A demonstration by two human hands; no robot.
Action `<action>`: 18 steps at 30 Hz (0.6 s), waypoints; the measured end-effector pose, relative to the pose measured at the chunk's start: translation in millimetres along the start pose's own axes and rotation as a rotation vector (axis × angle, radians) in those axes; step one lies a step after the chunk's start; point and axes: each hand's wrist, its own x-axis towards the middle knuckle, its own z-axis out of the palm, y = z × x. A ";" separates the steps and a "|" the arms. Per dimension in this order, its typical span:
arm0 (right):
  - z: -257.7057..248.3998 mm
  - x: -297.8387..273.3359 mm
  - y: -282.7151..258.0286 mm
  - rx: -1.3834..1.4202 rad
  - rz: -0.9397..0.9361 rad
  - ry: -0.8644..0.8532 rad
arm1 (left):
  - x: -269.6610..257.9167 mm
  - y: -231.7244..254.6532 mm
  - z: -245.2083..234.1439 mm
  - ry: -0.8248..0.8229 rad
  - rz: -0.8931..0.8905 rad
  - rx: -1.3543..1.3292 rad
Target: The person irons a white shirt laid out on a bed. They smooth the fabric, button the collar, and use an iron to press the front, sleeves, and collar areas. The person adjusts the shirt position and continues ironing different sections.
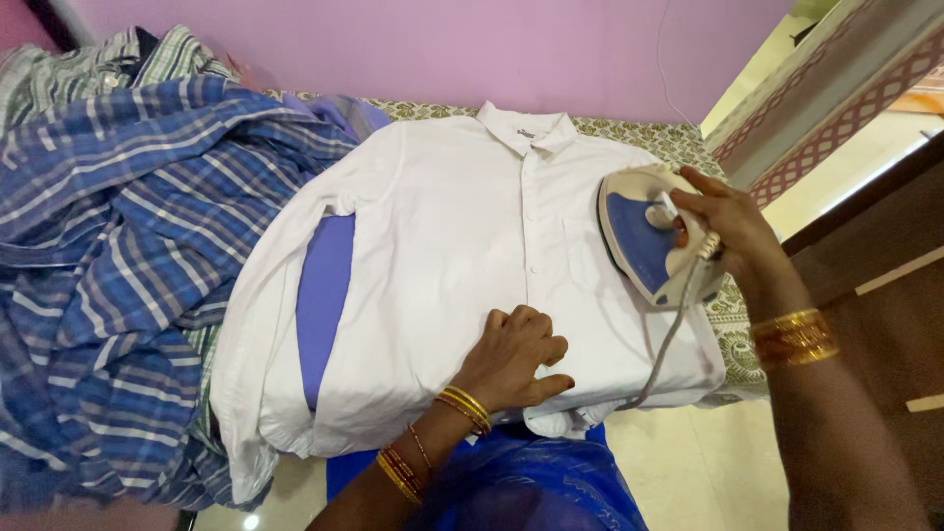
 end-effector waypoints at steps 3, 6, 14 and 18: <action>-5.5 -38.9 -0.3 0.072 0.054 -0.036 | 0.1 0.8 -1.1 -0.003 0.012 0.010; -9.2 -75.0 -0.7 0.030 0.099 -0.081 | -0.9 2.7 -2.8 -0.005 0.010 0.005; 13.1 -109.3 -0.9 -0.129 0.022 -0.065 | 1.0 5.8 -8.5 -0.030 -0.004 -0.038; 20.3 -81.3 -7.1 -0.036 0.035 -0.083 | 1.9 5.6 -9.8 -0.029 0.004 -0.016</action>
